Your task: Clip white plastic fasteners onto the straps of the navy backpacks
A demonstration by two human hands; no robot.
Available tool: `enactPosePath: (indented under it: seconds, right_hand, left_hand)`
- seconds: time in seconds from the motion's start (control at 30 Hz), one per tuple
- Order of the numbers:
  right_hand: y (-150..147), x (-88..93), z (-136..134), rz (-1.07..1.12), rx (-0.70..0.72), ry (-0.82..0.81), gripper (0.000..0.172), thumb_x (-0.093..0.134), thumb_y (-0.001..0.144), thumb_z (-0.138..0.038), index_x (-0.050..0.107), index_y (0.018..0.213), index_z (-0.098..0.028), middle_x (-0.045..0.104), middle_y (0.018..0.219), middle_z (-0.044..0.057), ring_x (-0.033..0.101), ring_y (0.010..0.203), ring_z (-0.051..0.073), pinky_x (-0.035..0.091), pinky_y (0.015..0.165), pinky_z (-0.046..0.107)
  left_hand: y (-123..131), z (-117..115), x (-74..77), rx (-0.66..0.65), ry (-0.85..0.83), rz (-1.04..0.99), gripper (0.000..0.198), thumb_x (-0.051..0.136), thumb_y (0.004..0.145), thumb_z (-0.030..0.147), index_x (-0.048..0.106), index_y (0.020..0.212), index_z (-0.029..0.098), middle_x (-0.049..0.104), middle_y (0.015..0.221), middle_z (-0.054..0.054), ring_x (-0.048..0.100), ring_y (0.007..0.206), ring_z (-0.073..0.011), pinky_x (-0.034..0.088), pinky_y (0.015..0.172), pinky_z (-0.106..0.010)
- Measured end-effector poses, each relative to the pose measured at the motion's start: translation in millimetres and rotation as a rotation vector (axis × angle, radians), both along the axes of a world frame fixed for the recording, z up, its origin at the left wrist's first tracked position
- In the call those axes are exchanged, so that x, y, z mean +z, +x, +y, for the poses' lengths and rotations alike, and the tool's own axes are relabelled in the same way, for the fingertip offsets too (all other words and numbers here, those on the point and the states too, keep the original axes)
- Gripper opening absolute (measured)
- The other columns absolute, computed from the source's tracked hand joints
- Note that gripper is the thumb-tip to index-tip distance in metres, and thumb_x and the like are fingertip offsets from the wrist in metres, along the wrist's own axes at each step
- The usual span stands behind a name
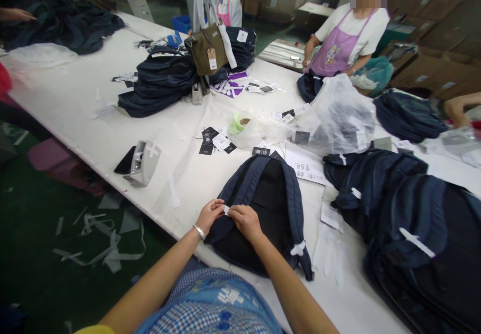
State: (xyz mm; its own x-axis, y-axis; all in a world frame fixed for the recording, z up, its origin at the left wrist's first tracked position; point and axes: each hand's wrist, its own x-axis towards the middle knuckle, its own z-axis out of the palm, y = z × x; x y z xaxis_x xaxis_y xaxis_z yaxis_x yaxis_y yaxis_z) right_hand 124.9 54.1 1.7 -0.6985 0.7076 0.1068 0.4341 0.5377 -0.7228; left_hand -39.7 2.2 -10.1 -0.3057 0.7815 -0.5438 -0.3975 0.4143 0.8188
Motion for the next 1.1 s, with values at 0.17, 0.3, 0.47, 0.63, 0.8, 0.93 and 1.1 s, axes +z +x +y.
enactPosePath:
  seconds: [0.17,0.3,0.47,0.63,0.8,0.93,1.1]
  right_hand:
    - [14,3.0,-26,0.134,-0.498,-0.205,0.024,0.052,0.087,-0.042,0.064,0.093,-0.022,0.066,0.091,0.008,0.061,0.084,0.021,0.048,0.076,0.034]
    - [11,-3.3,-50,0.193,-0.634,-0.668,0.035,0.060,0.077,-0.054,0.060,0.084,-0.019,0.063,0.072,0.005,0.060,0.065,0.020,0.049,0.055,0.029]
    - [-6,-8.3,-59,0.592,-0.684,-1.024,0.039,0.072,0.068,-0.052,0.060,0.084,-0.018,0.068,0.085,0.006,0.065,0.077,0.020,0.051,0.065,0.028]
    - [-6,-6.0,-63,0.788,-0.612,-1.294,0.046,0.065,0.074,-0.056,0.063,0.096,-0.016,0.067,0.089,0.008,0.065,0.079,0.019,0.052,0.070,0.031]
    - [-11,-6.3,-53,0.659,-0.947,-1.025,0.038,0.065,0.073,-0.056,0.061,0.078,-0.018,0.062,0.075,0.002,0.060,0.072,0.017,0.049,0.060,0.025]
    - [-19,-14.3,-44,0.820,-0.837,-1.254,0.039,0.063,0.076,-0.056,0.061,0.078,-0.017,0.063,0.071,0.003,0.059,0.064,0.015,0.048,0.061,0.025]
    - [-14,-25.9,-48,0.855,-0.720,-1.179,0.039,0.052,0.085,-0.056,0.064,0.091,-0.019,0.065,0.077,0.005,0.062,0.066,0.018,0.050,0.062,0.030]
  left_hand:
    - [-5,0,0.1,-0.260,0.085,0.277,0.026,0.066,0.074,0.041,0.069,0.083,0.018,0.072,0.081,-0.006,0.066,0.080,-0.0195,0.051,0.076,-0.029]
    - [-1,9,4.6,-0.378,0.066,0.250,0.024,0.073,0.065,0.034,0.070,0.082,0.017,0.073,0.081,-0.007,0.067,0.079,-0.0209,0.051,0.075,-0.030]
    - [5,13,11.8,-0.393,-0.068,0.022,0.034,0.077,0.062,0.038,0.069,0.086,0.014,0.071,0.077,-0.005,0.064,0.069,-0.0165,0.048,0.063,-0.026]
    - [3,10,9.5,-0.373,-0.140,-0.064,0.041,0.076,0.064,0.041,0.066,0.094,0.014,0.070,0.078,-0.005,0.064,0.069,-0.0158,0.049,0.065,-0.026]
    - [1,13,9.1,-0.423,-0.072,0.200,0.039,0.075,0.066,0.041,0.066,0.093,0.015,0.070,0.079,-0.004,0.064,0.075,-0.0166,0.049,0.071,-0.026]
    - [1,14,4.2,-0.401,-0.143,-0.114,0.041,0.075,0.066,0.042,0.063,0.095,0.015,0.070,0.080,-0.004,0.065,0.072,-0.0162,0.050,0.066,-0.025]
    - [0,11,-19.0,-0.466,-0.132,-0.203,0.040,0.069,0.075,0.042,0.061,0.106,0.019,0.071,0.089,-0.006,0.067,0.080,-0.0200,0.053,0.068,-0.028]
